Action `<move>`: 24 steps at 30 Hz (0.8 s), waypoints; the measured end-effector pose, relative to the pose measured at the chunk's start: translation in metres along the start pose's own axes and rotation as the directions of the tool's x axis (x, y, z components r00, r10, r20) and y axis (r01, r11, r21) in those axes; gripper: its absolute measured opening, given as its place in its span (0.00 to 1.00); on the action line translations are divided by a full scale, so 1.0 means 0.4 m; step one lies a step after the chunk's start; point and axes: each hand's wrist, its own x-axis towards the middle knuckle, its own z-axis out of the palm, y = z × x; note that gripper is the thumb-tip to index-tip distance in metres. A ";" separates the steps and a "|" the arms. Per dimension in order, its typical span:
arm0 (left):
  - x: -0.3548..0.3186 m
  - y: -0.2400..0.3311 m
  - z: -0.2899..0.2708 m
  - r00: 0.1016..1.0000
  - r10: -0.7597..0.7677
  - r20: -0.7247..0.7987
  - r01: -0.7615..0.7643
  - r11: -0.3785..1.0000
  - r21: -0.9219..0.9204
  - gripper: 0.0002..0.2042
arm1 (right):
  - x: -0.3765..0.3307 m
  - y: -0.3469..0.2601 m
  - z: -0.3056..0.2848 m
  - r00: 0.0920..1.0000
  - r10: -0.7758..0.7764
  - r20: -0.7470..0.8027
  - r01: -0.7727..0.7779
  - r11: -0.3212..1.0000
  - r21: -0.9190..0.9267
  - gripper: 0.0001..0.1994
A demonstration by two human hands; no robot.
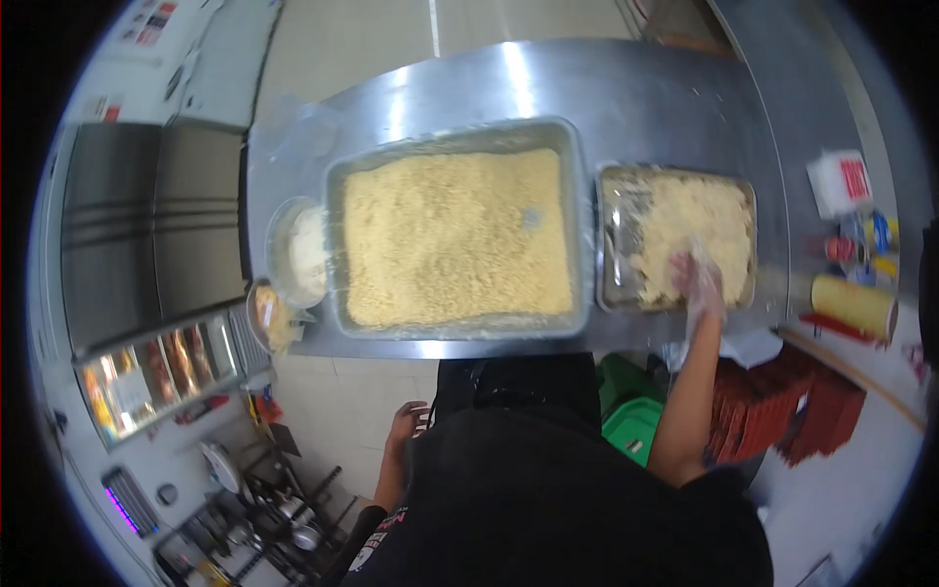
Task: The person prepares breaded chicken by hand, dipping pieces of chicken into a bowl of batter and then into a large container of breading, pressing the breading onto the chicken, and placing the breaded pieces onto a tray. The person also wipes a surface with a paper towel and discards it in a green trash bin.
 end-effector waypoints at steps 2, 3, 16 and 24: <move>-0.022 -0.045 -0.045 0.993 -0.104 -0.048 0.090 0.969 -0.230 0.15 | -0.117 -0.076 0.095 0.991 -0.071 0.113 0.073 0.997 -0.011 0.19; -0.025 -0.044 -0.050 0.993 -0.104 -0.049 0.088 0.963 -0.253 0.15 | -0.175 -0.106 0.153 0.976 -0.140 0.165 0.141 0.990 0.006 0.18; 0.081 0.056 -0.255 0.975 0.070 -0.210 -0.127 0.955 -0.269 0.13 | -0.443 0.105 1.113 0.252 -0.302 0.919 0.907 -0.257 -0.333 0.16; 0.110 -0.239 -0.342 0.992 -0.072 -0.102 0.044 0.966 -0.254 0.14 | -0.381 0.074 0.960 0.526 -0.354 0.773 0.688 -0.358 -0.632 0.14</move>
